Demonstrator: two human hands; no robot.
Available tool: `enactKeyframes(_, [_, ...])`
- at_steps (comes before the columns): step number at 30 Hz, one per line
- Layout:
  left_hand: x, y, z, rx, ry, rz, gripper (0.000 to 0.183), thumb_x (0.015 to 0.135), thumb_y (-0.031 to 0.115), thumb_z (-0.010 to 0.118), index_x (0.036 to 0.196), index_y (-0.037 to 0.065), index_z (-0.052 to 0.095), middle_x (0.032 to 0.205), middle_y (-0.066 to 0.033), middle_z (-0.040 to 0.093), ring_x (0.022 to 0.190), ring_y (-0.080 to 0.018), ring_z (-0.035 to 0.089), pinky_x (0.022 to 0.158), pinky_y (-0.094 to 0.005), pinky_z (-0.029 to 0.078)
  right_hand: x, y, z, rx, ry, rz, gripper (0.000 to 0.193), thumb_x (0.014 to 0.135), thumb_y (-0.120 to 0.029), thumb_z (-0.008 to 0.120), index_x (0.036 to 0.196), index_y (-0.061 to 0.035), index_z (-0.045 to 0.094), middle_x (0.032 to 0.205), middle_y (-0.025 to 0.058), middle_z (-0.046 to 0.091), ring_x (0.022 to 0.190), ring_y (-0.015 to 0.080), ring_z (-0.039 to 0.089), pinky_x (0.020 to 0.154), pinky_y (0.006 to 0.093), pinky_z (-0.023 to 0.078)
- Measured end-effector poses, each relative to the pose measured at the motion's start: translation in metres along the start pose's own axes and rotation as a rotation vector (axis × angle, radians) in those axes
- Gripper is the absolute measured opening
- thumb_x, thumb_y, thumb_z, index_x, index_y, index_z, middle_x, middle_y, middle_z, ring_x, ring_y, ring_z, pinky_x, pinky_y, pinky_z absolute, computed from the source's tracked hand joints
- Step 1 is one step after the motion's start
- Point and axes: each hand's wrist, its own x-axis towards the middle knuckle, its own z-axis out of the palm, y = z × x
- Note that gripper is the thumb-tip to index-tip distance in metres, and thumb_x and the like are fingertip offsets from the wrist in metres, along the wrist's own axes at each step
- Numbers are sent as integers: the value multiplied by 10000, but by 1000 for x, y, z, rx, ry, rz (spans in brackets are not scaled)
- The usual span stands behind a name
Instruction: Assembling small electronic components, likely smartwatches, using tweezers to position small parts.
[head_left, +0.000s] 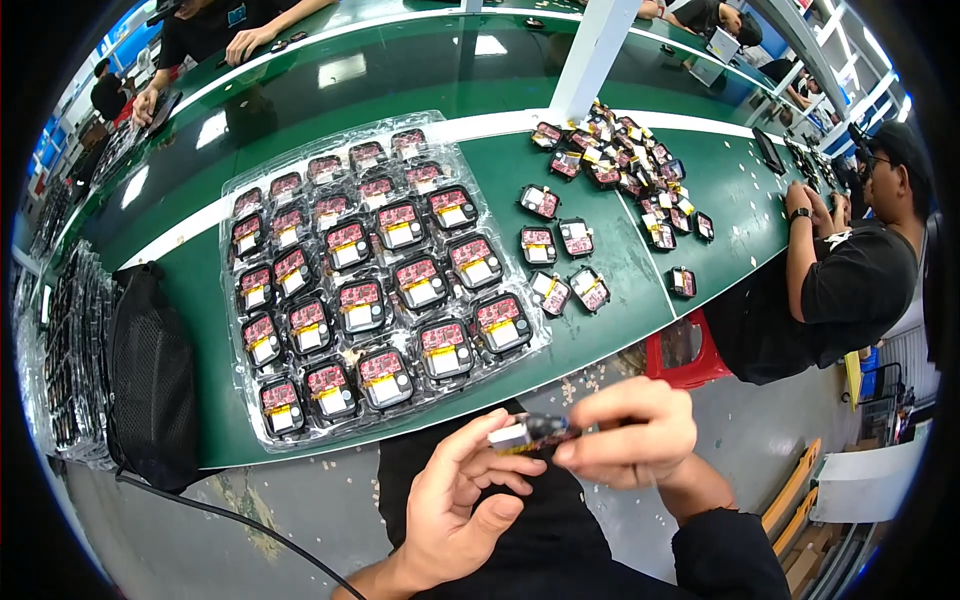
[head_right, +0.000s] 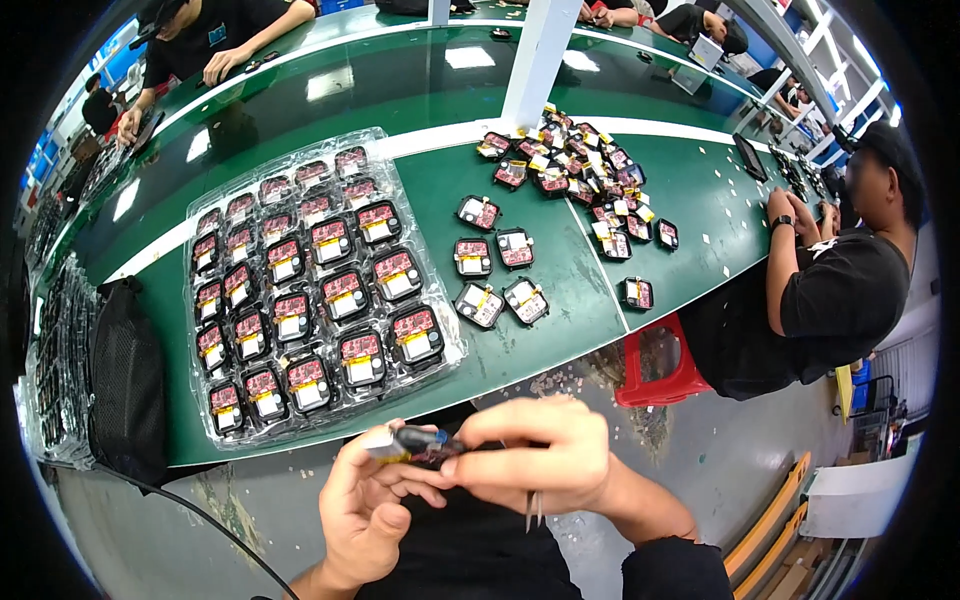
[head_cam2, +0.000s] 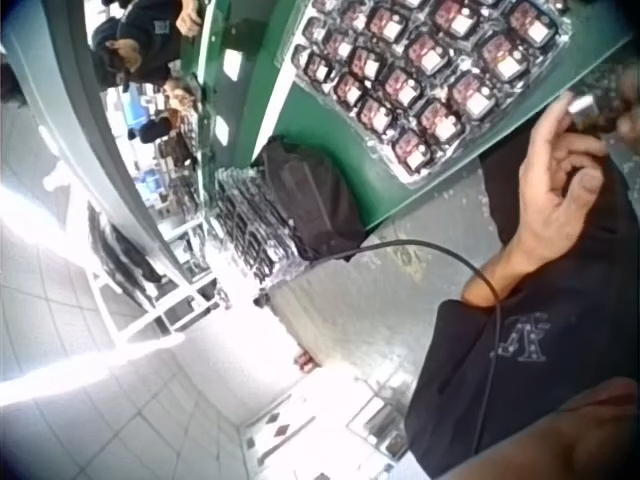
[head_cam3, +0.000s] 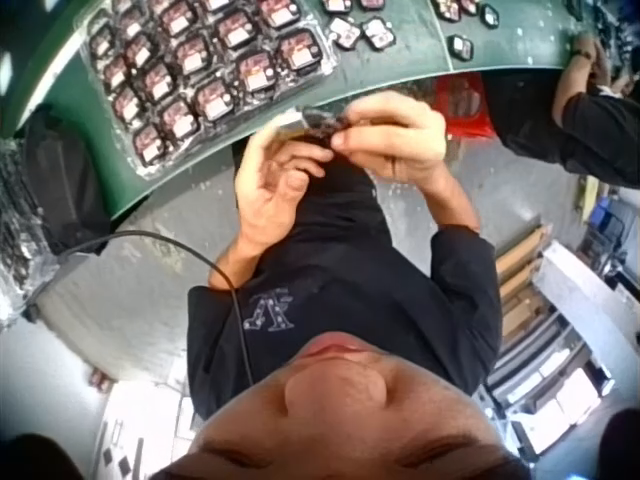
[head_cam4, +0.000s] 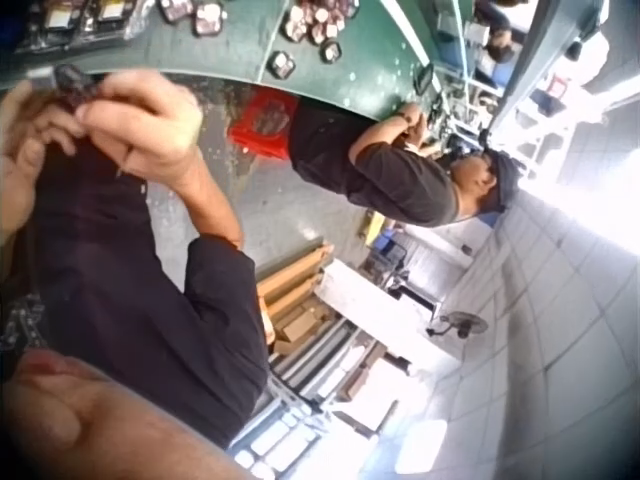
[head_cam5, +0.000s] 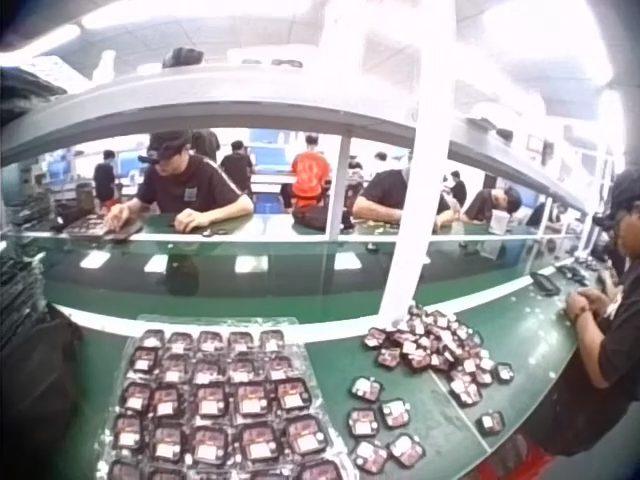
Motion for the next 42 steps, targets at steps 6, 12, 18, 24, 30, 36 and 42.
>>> enactKeyframes(6, [-1, 5, -13, -139, -19, -60, 620, 1045, 430, 548, 1368, -97, 498, 1365, -250, 566, 978, -181, 646, 777, -291, 529, -39, 2, 48, 146, 61, -91, 207, 737, -23, 873, 902, -108, 782, 946, 126, 732, 528, 117, 607, 498, 229, 504])
enactKeyframes(12, [-7, 1, -4, -138, 156, 52, 454, 980, 123, 692, 1337, -105, 528, 1285, -217, 629, 1094, -195, 651, 863, -290, 556, -47, -10, 75, 101, 226, 161, 249, 733, -38, 873, 964, -69, 786, 932, 103, 732, 671, 200, 721, 557, 282, 574])
enactKeyframes(18, [-2, 12, -4, 110, 333, -31, 456, 955, 2, 656, 1371, -60, 480, 1189, -240, 676, 1069, -227, 681, 902, -336, 567, -37, -11, 67, 387, 9, 333, 280, 828, -116, 847, 1031, 27, 719, 1067, 159, 683, 685, 139, 642, 574, 257, 513])
enactKeyframes(24, [-4, 13, -15, 251, 243, 51, 512, 950, -47, 661, 1420, -65, 460, 1220, -188, 665, 1054, -170, 676, 865, -275, 564, -34, -2, 39, 411, 34, 413, 531, 832, -109, 780, 1289, 47, 558, 1110, 128, 501, 620, 55, 438, 531, 216, 356])
enactKeyframes(30, [-2, 19, -22, 303, 224, -42, 428, 934, -63, 663, 1353, -75, 574, 1177, -137, 658, 930, -110, 645, 774, -247, 552, 2, -18, 14, -133, -264, 241, 686, 848, 99, 667, 1492, -28, 466, 1012, 143, 584, 697, 244, 603, 649, 332, 528])
enactKeyframes(36, [-2, 22, -22, 487, 210, 3, 481, 923, -63, 676, 1390, -63, 564, 1157, -116, 643, 840, -54, 591, 665, -197, 485, 12, -24, -1, -380, -466, 211, 258, 857, -144, 771, 1086, -67, 682, 891, 56, 719, 630, 210, 674, 533, 324, 529])
enactKeyframes(42, [-2, 20, -24, 559, 190, -4, 456, 918, -49, 690, 1365, -51, 597, 1165, -115, 638, 783, -36, 566, 620, -190, 459, 20, -26, 5, -568, -318, 0, 196, 780, -140, 784, 942, -60, 708, 864, 23, 707, 584, 121, 629, 490, 277, 491])
